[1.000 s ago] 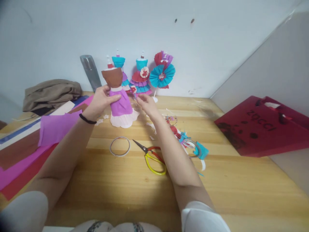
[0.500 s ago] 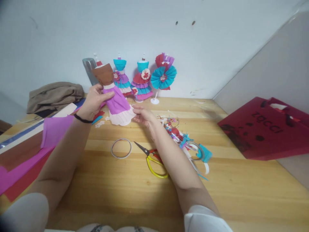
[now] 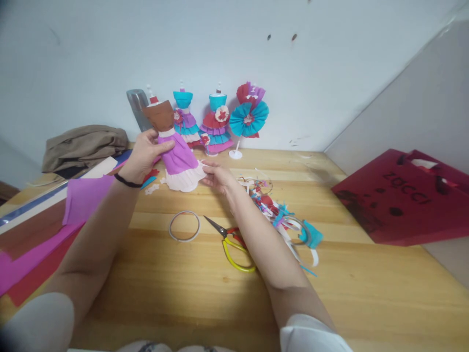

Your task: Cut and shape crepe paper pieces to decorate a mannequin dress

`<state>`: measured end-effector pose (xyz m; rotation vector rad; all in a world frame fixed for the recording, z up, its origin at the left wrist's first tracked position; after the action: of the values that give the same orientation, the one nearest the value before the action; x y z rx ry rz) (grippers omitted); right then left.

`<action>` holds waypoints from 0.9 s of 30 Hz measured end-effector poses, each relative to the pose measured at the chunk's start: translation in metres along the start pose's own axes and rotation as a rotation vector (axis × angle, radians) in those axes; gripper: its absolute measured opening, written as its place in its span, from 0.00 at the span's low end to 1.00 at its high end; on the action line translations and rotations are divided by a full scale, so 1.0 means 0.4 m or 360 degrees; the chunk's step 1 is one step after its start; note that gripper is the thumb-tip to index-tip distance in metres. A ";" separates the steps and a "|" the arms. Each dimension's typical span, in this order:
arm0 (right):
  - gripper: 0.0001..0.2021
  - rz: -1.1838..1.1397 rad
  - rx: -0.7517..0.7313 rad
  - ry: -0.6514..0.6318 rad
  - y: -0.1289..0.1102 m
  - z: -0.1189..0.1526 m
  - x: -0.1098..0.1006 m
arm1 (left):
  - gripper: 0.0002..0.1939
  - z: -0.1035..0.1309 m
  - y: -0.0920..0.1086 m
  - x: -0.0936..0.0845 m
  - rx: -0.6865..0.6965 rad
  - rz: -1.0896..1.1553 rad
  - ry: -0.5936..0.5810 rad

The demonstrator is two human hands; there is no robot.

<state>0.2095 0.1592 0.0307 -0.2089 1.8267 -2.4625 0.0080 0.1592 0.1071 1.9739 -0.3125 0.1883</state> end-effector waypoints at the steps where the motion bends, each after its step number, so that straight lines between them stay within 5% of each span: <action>1: 0.11 0.0052 -0.0024 0.0024 0.002 -0.004 -0.004 | 0.17 0.000 -0.001 -0.001 -0.0006 -0.0002 0.0005; 7: 0.19 0.0342 -0.0358 0.0256 -0.003 -0.013 -0.014 | 0.16 -0.003 -0.017 -0.009 -0.0032 -0.0095 -0.0063; 13: 0.24 0.0907 -0.0998 -0.0021 -0.013 -0.008 0.010 | 0.18 -0.006 -0.033 0.000 -0.0068 -0.0113 -0.0259; 22: 0.10 0.0938 -0.0858 -0.0163 -0.060 0.026 -0.038 | 0.24 -0.009 -0.001 -0.043 -0.0115 0.0005 -0.0464; 27: 0.07 0.1549 -0.0884 -0.0735 -0.145 0.180 -0.026 | 0.30 -0.001 0.054 -0.067 -0.0083 0.0131 -0.0446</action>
<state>0.2323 0.1095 0.1061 0.0799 1.7392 -1.1404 -0.0240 0.1548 0.1189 1.9374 -0.5748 -0.0450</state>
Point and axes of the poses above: each hand's wrist, its own z-axis away from the middle knuckle, its own x-axis out of the palm, y = z × x, the point moved 2 cm from there along -z, towards the middle knuckle, and after that the axes turned 11 degrees about z, right-handed, at the moved point
